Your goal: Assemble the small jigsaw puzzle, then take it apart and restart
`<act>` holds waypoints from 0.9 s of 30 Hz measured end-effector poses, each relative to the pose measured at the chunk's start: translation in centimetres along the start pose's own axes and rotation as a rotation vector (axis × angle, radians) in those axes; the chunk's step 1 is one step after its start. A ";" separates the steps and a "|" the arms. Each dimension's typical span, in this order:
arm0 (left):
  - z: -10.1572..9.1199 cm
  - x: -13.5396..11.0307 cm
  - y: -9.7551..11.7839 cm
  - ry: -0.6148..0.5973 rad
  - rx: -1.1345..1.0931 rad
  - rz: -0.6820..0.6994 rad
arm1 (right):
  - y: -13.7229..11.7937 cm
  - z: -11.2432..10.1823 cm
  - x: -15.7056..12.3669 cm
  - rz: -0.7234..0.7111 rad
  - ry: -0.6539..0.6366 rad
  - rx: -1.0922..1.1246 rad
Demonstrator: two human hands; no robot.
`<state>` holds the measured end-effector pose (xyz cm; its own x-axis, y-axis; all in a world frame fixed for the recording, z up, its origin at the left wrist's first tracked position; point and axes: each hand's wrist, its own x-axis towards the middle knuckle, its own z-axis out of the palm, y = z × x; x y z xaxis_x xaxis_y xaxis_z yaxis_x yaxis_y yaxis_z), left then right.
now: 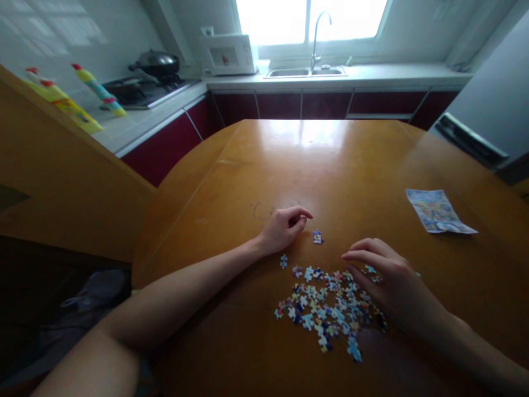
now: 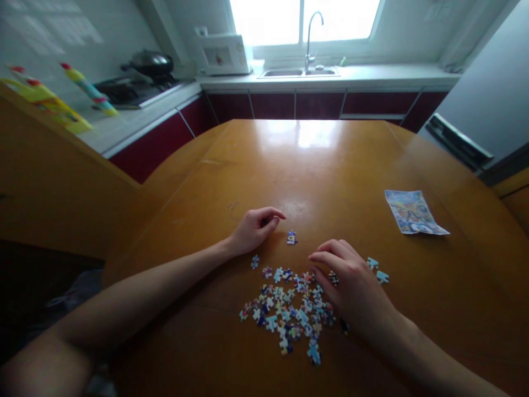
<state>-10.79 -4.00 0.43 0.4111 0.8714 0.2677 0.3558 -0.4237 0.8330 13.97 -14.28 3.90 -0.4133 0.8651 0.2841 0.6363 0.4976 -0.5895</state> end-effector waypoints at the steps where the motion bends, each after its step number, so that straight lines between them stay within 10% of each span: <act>1: 0.0 0.0 0.0 -0.004 0.000 -0.005 | 0.1 0.0 0.0 -0.001 -0.005 0.000; 27: -0.2 -0.2 0.2 -0.026 0.009 -0.030 | 0.7 -0.3 0.3 -0.012 -0.010 0.004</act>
<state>-10.96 -4.18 0.70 0.4215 0.8773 0.2295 0.3759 -0.3994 0.8362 14.49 -13.66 3.83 -0.4276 0.8585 0.2832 0.6285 0.5075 -0.5895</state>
